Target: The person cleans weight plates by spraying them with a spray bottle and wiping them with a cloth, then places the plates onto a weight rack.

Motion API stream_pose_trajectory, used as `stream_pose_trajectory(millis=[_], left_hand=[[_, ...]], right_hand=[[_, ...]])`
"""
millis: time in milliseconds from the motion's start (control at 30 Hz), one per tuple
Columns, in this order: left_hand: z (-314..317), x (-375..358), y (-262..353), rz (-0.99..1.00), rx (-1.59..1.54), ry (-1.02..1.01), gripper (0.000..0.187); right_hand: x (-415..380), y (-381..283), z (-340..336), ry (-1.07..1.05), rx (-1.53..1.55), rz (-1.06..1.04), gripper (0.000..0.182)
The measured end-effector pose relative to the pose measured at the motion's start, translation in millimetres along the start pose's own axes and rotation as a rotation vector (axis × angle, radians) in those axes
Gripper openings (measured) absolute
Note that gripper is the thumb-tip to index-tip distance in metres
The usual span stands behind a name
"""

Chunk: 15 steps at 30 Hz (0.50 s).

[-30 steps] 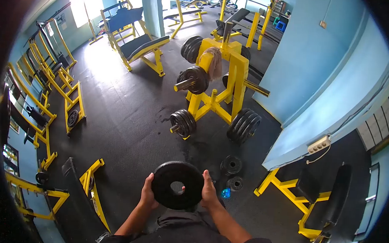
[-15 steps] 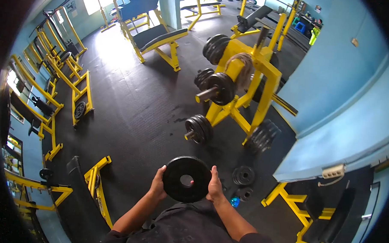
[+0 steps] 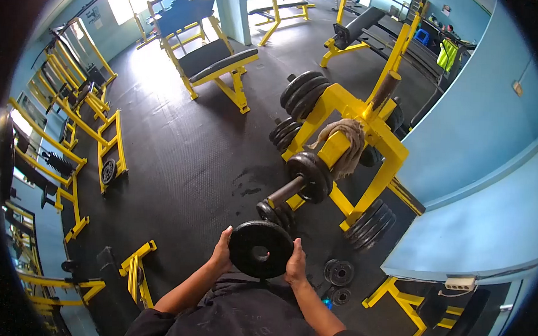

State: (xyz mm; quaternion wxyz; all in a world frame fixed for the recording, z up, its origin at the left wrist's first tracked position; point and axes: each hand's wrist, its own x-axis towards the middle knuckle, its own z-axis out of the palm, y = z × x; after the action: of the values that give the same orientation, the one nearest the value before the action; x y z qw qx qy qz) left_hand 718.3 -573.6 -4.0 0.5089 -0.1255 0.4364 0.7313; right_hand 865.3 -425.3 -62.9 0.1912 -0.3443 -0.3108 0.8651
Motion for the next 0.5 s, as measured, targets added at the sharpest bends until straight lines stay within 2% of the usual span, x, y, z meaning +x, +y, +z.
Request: stream_pose_trajectory(millis=[67,133,200,333,433,500], left_hand=[[4.2,21.7,12.0,-0.039,0.024,0.022,0.055],[-3.3,53.6,18.4,-0.026,0.144,0.013,0.063],[-2.2,77.2,28.5,-0.042,0.156,0.008,0.062],[-6.5,125.4,49.6,-0.061,0.232,0.0,0.059],[-6.9,154.2,63.0,-0.132,0.211,-0.095,0.056],[-4.4,168.5,71.0,-0.188,0.186,-0.121,0.051]], right_hand=[[17.7,-0.8,2.9,0.034,-0.039,-0.075,0.056],[38.9,6.1,-3.8,0.077,-0.082,-0.149,0.056],[56.9,10.9,0.1,0.313,-0.207,-0.147,0.059],[70.2,6.4,20.9,0.254,-0.08,-0.215,0.053],[84.5,4.8,30.0,0.433,-0.109,-0.252,0.052],[84.0,-0.4,41.6,0.59,-0.219,-0.229,0.064]])
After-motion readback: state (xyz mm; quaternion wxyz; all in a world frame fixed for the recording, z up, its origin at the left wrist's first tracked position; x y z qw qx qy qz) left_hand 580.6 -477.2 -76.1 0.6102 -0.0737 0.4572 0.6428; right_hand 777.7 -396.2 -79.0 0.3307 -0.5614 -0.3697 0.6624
